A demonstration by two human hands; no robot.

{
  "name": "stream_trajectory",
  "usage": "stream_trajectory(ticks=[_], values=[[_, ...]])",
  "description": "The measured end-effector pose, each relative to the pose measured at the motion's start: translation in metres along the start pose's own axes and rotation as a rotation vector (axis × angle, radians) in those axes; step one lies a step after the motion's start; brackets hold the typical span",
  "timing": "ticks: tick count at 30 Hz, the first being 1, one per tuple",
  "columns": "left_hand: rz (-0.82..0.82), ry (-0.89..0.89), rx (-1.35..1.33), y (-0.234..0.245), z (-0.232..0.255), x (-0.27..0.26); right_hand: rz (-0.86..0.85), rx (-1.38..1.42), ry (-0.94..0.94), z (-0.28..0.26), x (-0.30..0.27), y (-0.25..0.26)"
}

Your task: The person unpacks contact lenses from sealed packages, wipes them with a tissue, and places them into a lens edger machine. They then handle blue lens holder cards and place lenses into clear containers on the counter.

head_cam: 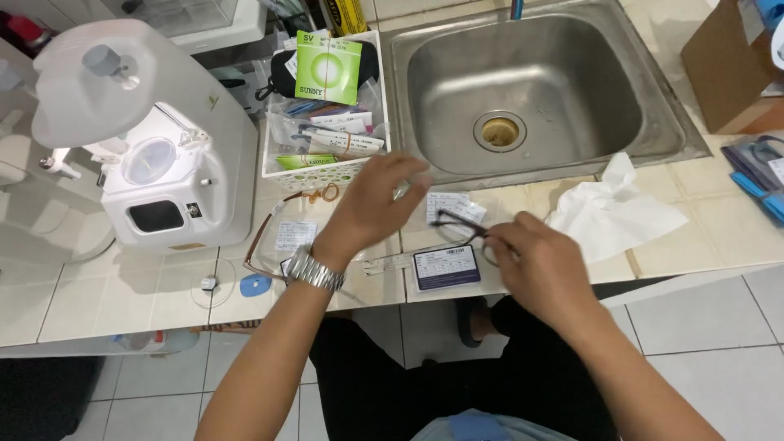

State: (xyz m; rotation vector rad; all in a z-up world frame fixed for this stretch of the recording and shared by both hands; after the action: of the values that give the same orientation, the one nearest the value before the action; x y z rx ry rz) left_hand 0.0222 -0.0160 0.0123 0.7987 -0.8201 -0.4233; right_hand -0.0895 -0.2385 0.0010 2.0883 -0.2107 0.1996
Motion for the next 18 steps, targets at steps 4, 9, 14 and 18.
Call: stream_trajectory(ticks=[4,9,14,18], values=[[-0.144,0.087,-0.097,-0.039,-0.008,0.040,-0.138,-0.032,0.054,-0.019,-0.002,-0.025],[-0.293,-0.059,0.117,-0.081,0.000,0.047,0.128,0.402,-0.261,0.028,-0.014,-0.014],[-0.219,-0.033,-0.016,-0.072,0.004,0.051,0.073,1.240,-0.880,0.079,-0.018,-0.001],[-0.050,-0.031,-0.267,-0.034,0.023,0.060,0.041,1.546,-1.117,0.097,-0.008,0.018]])
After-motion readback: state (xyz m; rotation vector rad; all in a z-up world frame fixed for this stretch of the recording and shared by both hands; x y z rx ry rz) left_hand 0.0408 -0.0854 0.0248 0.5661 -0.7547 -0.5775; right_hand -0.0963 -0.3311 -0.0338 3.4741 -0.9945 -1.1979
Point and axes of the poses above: each hand's wrist, its own x-axis towards the middle knuckle, its own y-axis out of the back of the hand, z = x × y, the point moved 3 cm from there along x, towards the middle knuckle, and after that the axes turned 9 degrees about -y, right-handed, at the moved point
